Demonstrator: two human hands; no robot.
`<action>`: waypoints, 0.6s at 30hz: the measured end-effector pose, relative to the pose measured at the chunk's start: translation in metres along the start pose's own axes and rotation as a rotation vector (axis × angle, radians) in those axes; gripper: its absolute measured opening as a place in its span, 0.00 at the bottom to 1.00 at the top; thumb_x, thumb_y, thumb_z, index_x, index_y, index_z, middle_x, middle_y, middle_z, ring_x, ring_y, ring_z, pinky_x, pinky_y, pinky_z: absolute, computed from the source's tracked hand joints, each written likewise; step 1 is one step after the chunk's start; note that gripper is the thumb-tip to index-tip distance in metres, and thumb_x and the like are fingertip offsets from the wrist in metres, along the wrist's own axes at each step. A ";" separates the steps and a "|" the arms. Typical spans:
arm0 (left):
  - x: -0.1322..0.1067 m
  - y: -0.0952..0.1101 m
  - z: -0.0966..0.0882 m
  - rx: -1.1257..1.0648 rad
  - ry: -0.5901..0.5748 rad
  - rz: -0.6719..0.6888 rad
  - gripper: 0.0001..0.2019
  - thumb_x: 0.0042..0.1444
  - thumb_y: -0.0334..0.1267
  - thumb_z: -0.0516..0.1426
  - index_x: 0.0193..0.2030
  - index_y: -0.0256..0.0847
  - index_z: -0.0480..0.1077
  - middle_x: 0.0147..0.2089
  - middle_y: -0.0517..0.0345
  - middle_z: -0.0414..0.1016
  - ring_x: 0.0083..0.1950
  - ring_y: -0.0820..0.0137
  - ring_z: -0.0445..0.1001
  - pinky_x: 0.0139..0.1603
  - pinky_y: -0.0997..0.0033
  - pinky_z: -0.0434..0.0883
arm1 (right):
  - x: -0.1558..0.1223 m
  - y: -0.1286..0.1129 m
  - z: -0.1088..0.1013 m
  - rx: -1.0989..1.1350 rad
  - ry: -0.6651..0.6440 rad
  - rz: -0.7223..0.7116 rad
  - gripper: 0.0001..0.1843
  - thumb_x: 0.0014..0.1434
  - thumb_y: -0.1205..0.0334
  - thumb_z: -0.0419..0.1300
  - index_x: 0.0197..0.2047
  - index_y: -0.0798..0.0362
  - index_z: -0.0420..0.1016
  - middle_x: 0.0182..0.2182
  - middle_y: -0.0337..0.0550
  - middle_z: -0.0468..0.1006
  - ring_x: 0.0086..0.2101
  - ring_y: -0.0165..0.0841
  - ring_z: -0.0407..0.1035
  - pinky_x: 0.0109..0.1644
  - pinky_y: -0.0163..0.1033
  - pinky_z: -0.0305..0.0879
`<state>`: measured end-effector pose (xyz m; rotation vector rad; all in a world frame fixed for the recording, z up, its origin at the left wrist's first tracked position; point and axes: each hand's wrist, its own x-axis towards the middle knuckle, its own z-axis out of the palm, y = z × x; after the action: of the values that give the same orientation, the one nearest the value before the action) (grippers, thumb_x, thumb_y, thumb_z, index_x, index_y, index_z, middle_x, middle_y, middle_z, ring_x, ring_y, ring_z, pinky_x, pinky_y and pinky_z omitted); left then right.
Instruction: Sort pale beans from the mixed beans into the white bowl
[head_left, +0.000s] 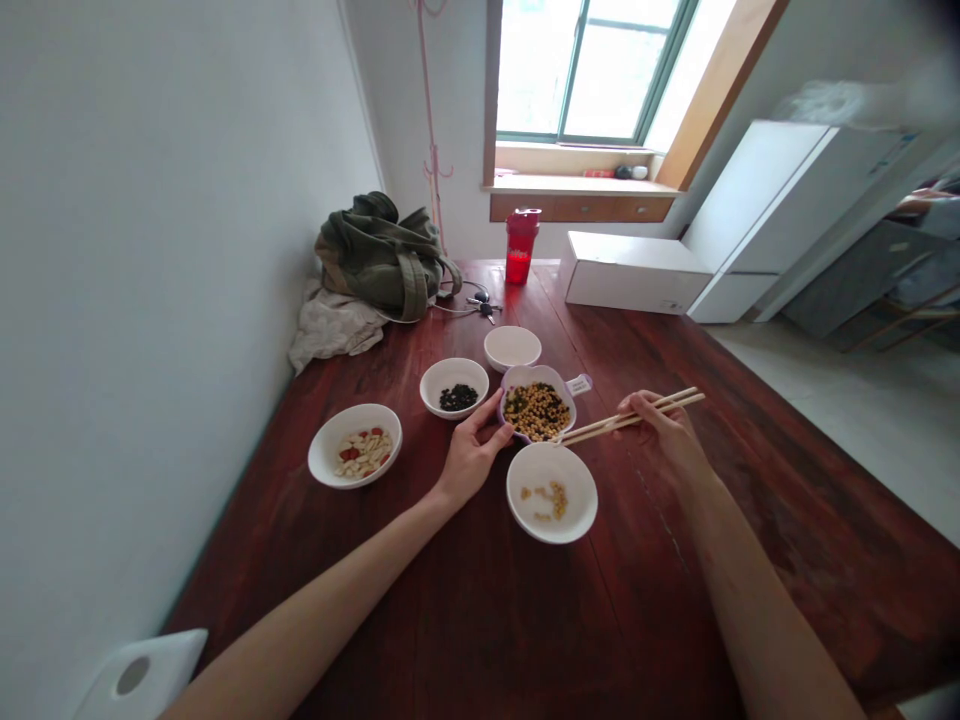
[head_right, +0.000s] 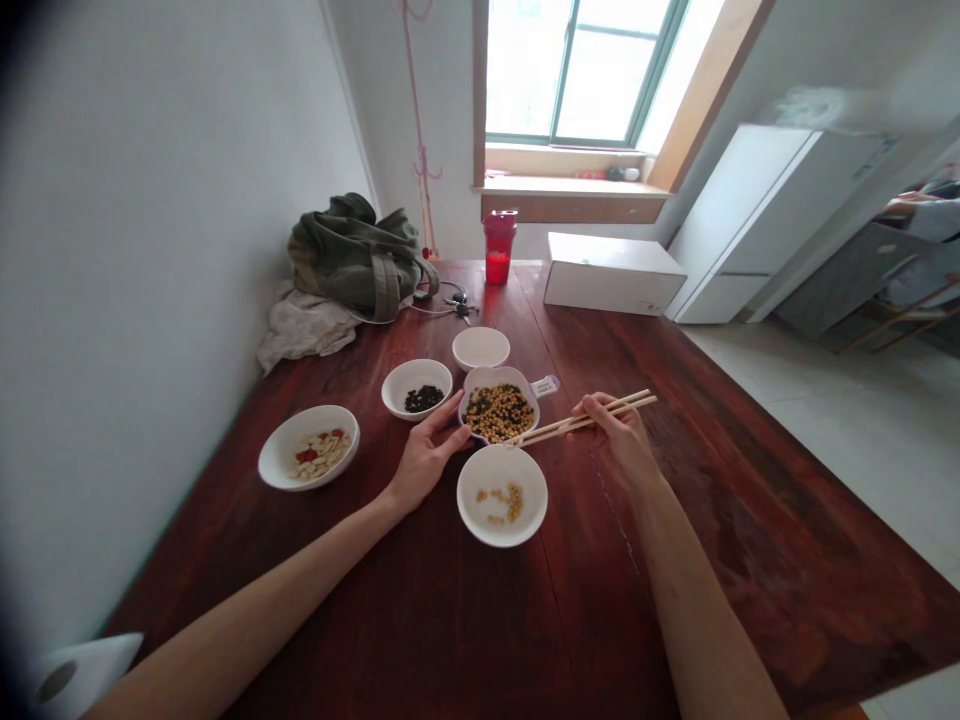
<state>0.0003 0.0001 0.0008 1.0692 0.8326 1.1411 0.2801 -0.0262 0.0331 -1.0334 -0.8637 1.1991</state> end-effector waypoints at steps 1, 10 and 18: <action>0.000 0.000 0.000 0.002 0.001 -0.001 0.36 0.56 0.37 0.67 0.71 0.43 0.65 0.70 0.48 0.68 0.58 0.55 0.78 0.60 0.50 0.78 | 0.003 0.003 -0.001 -0.006 0.062 -0.029 0.15 0.50 0.51 0.75 0.29 0.52 0.80 0.27 0.41 0.83 0.28 0.36 0.80 0.31 0.38 0.82; -0.001 0.002 0.001 -0.007 -0.004 0.001 0.35 0.56 0.37 0.67 0.71 0.43 0.65 0.71 0.48 0.67 0.59 0.54 0.78 0.62 0.49 0.76 | 0.013 0.031 0.001 -0.043 0.207 0.015 0.16 0.47 0.53 0.76 0.27 0.53 0.78 0.27 0.44 0.84 0.30 0.40 0.82 0.34 0.42 0.84; -0.001 0.003 0.001 -0.022 0.003 -0.004 0.35 0.55 0.37 0.68 0.70 0.44 0.66 0.69 0.47 0.70 0.56 0.55 0.80 0.60 0.51 0.78 | 0.015 0.048 0.006 0.109 0.207 0.138 0.12 0.50 0.59 0.75 0.29 0.54 0.77 0.26 0.44 0.83 0.30 0.40 0.82 0.36 0.43 0.85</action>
<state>0.0001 -0.0013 0.0039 1.0477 0.8220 1.1464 0.2618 -0.0081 -0.0107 -1.1201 -0.5672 1.2156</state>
